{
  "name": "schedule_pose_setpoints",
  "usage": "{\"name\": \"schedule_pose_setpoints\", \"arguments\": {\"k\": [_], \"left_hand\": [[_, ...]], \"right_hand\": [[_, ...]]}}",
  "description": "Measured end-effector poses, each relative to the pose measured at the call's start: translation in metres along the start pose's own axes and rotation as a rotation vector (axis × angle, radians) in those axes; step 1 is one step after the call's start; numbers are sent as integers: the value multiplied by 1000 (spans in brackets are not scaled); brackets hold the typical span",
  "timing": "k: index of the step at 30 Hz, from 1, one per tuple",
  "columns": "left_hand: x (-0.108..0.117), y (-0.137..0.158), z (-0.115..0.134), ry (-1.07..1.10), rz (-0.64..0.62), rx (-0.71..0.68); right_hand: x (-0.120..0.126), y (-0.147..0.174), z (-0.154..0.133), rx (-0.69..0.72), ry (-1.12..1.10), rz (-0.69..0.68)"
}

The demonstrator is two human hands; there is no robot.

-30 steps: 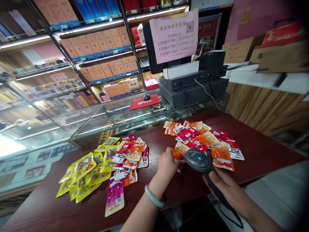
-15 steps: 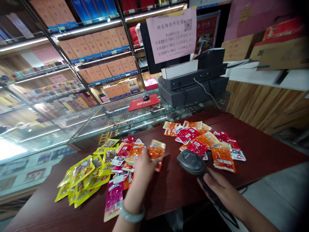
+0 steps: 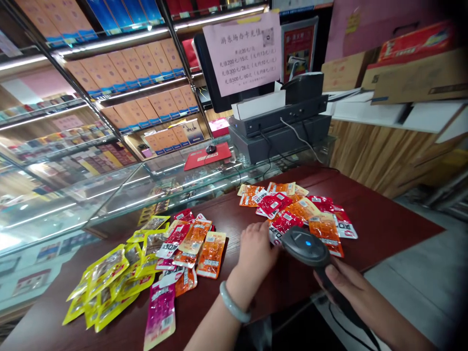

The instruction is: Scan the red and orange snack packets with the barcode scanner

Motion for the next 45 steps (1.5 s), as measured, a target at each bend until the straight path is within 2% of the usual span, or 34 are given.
{"name": "schedule_pose_setpoints", "arguments": {"k": [2, 6, 12, 15, 19, 22, 26, 30, 34, 36, 38, 40, 41, 43, 45], "left_hand": [[-8, -3, 9, -7, -12, -7], [-12, -9, 8, -118, 24, 46], [-6, -2, -3, -180, 55, 47], [4, 9, -20, -113, 58, 98], [20, 30, -56, 58, 69, 279], [32, 44, -76, 92, 110, 364], [42, 57, -89, 135, 148, 405], [46, 65, -99, 157, 176, 424], [60, 78, -125, 116, 200, 472], [76, 83, -141, 29, 277, 485], [99, 83, -148, -143, 451, 446], [114, 77, -140, -283, 607, 354], [114, 71, -130, -298, 632, 301], [100, 53, -104, -224, 560, 194], [75, 33, -71, -115, 407, 98]], "right_hand": [[10, 0, 4, -19, -15, 43], [22, 0, 9, -48, -49, 108], [17, 2, 8, -48, -61, 46], [8, 3, 5, -34, -48, 0], [-11, 5, -1, -24, -67, -98], [-26, 6, -6, -10, -56, -147], [-44, 10, -12, 11, -41, -191], [-50, 15, -14, 3, -72, -129], [-54, 17, -13, 11, -49, -162], [-56, 16, -11, 22, -25, -210], [-56, 15, -10, 32, 5, -249], [-53, 13, -9, 54, 23, -269], [-51, 12, -9, 71, 24, -269], [-46, 11, -9, 99, 21, -250], [-38, 10, -8, 108, 20, -206]]}}
Point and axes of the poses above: each hand's wrist, its own y-axis away from the middle knuckle, its own x-axis out of the back of the hand, z = x × y, the point moved 6 cm from there along -y, towards the middle knuckle, and after that the axes turned 14 degrees about z, right-handed, at the moved point
